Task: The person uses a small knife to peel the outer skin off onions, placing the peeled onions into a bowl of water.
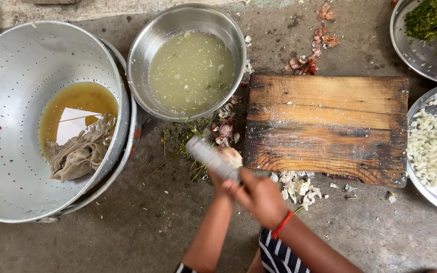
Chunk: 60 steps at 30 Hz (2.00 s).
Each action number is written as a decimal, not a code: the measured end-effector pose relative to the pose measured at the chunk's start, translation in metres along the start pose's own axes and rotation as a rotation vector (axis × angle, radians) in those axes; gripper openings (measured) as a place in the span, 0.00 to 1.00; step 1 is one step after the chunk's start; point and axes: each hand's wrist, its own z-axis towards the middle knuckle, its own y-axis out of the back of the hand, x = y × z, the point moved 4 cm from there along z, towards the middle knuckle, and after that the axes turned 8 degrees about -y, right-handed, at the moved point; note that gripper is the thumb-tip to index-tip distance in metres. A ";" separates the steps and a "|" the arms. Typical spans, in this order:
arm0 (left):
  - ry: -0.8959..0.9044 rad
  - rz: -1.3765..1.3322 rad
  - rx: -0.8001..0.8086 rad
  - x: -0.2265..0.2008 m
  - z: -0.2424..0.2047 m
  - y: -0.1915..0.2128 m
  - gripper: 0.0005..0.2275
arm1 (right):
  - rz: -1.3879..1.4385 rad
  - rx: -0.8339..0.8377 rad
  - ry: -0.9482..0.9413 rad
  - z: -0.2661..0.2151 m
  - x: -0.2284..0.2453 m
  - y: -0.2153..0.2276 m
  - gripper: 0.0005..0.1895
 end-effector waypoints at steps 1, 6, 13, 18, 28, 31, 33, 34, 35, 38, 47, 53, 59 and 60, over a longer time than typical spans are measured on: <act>0.020 -0.078 0.016 0.004 0.007 0.004 0.17 | -0.037 0.020 0.020 -0.004 0.003 -0.002 0.21; 0.382 -0.179 -0.030 -0.003 0.022 0.031 0.21 | 0.120 0.083 -0.169 0.006 -0.015 0.001 0.22; 0.257 -0.172 0.187 -0.044 0.026 0.014 0.19 | 0.191 0.077 -0.283 0.021 -0.042 0.008 0.19; 0.285 -0.096 0.194 -0.050 0.024 0.015 0.24 | -0.029 -0.005 -0.200 0.032 -0.038 0.010 0.22; 0.402 -0.105 0.228 -0.045 0.012 0.013 0.26 | -0.061 -0.006 -0.161 0.041 -0.014 0.001 0.35; 0.446 -0.083 0.240 -0.056 0.005 0.007 0.22 | -0.022 -0.010 -0.151 0.046 -0.009 -0.001 0.33; 0.441 0.028 0.241 -0.059 0.005 0.003 0.21 | -0.007 0.011 -0.140 0.049 -0.010 0.001 0.32; 0.431 0.133 0.237 -0.060 0.007 0.005 0.22 | -0.004 0.022 -0.134 0.049 -0.011 0.001 0.32; 0.420 0.237 0.232 -0.060 0.008 0.005 0.24 | -0.002 0.034 -0.128 0.048 -0.012 0.002 0.33; 0.386 0.217 0.216 -0.056 0.008 0.005 0.20 | -0.045 0.004 -0.063 0.049 -0.010 0.002 0.34; 0.513 0.267 0.283 -0.059 0.013 0.007 0.20 | -0.303 0.046 0.083 0.051 -0.005 0.002 0.35; 0.316 0.245 0.140 -0.065 0.015 0.000 0.17 | -0.100 -0.011 -0.016 0.045 0.002 -0.007 0.32; 0.146 0.085 0.058 -0.061 0.001 -0.011 0.13 | 0.092 -0.155 -0.211 0.024 0.001 -0.021 0.27; 0.122 0.124 0.035 -0.062 -0.001 -0.011 0.13 | 0.129 -0.189 -0.222 0.022 0.003 -0.024 0.26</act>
